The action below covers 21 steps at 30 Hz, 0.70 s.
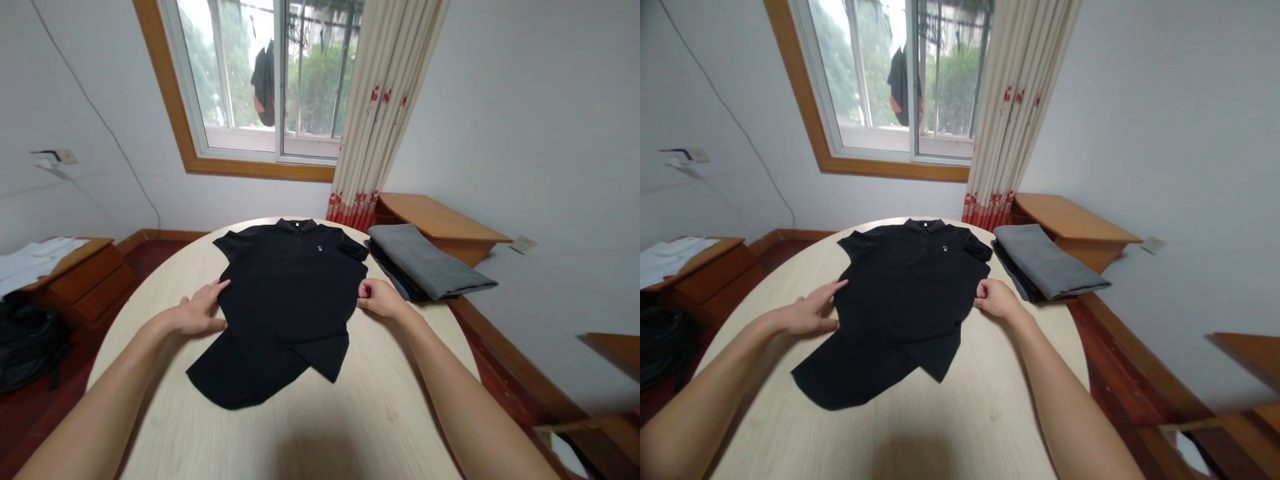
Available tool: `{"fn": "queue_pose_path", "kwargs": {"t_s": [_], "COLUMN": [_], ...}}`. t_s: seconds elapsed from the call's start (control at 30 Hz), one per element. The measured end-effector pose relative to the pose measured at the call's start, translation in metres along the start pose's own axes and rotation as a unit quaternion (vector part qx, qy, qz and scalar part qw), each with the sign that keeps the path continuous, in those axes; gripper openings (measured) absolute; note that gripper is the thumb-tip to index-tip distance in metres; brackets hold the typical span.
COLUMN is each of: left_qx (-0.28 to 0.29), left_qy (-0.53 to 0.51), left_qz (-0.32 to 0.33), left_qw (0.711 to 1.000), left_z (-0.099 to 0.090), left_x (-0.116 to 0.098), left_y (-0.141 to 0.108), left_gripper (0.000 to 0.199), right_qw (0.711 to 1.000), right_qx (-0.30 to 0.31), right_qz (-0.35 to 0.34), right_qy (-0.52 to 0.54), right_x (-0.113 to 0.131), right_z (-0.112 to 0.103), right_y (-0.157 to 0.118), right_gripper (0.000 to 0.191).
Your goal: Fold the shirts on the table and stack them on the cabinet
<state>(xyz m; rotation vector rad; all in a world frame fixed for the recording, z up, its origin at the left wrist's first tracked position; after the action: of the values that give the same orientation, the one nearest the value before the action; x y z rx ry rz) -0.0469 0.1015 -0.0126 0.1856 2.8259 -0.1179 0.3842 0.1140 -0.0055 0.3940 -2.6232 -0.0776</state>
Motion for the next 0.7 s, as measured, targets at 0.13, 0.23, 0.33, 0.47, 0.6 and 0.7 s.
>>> {"fn": "queue_pose_path", "kwargs": {"t_s": [0.13,0.23,0.33,0.47,0.6,0.7], "left_qx": [0.085,0.064,-0.011,-0.125,-0.188,-0.223], "left_qy": [0.062,0.063,0.057,0.020,-0.086,-0.161], "left_qz": [-0.028,0.015,0.116,0.298,0.377,0.344], "left_qw": [0.994,0.996,0.992,0.946,0.903,0.898], "left_z": [0.021,0.026,0.017,-0.003,-0.021,-0.033], "left_x": [-0.024,-0.050,-0.079,-0.119,-0.131,-0.121], "left_y": [-0.014,-0.015,-0.017,-0.038,-0.058,-0.058], "left_gripper": [0.116,0.113,0.101,0.080,0.044,0.028], "right_qw": [0.992,0.980,0.967,0.956,0.952,0.952], "right_qx": [0.063,0.087,0.110,0.122,0.124,0.127], "right_qz": [-0.054,-0.087,-0.107,-0.153,-0.219,-0.248], "right_qy": [0.092,0.159,0.202,0.218,0.174,0.124], "right_x": [0.031,0.051,0.065,0.082,0.097,0.103], "right_z": [0.015,0.026,0.036,0.036,0.032,0.036], "right_y": [-0.006,-0.008,-0.010,-0.015,-0.020,-0.021], "right_gripper": [0.019,0.018,0.017,0.023,0.046,0.052]}}
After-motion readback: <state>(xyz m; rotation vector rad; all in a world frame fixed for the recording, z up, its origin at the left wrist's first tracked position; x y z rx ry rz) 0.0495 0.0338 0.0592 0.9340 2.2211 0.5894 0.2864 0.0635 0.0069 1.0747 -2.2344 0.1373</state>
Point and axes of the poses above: each hand's wrist, its own y-axis towards the middle knuckle, its own z-axis out of the palm, x = y × z, the point moved 9 cm from there along y, towards the middle knuckle, and after that the axes turned 7 degrees about -z, right-handed, at the moved point
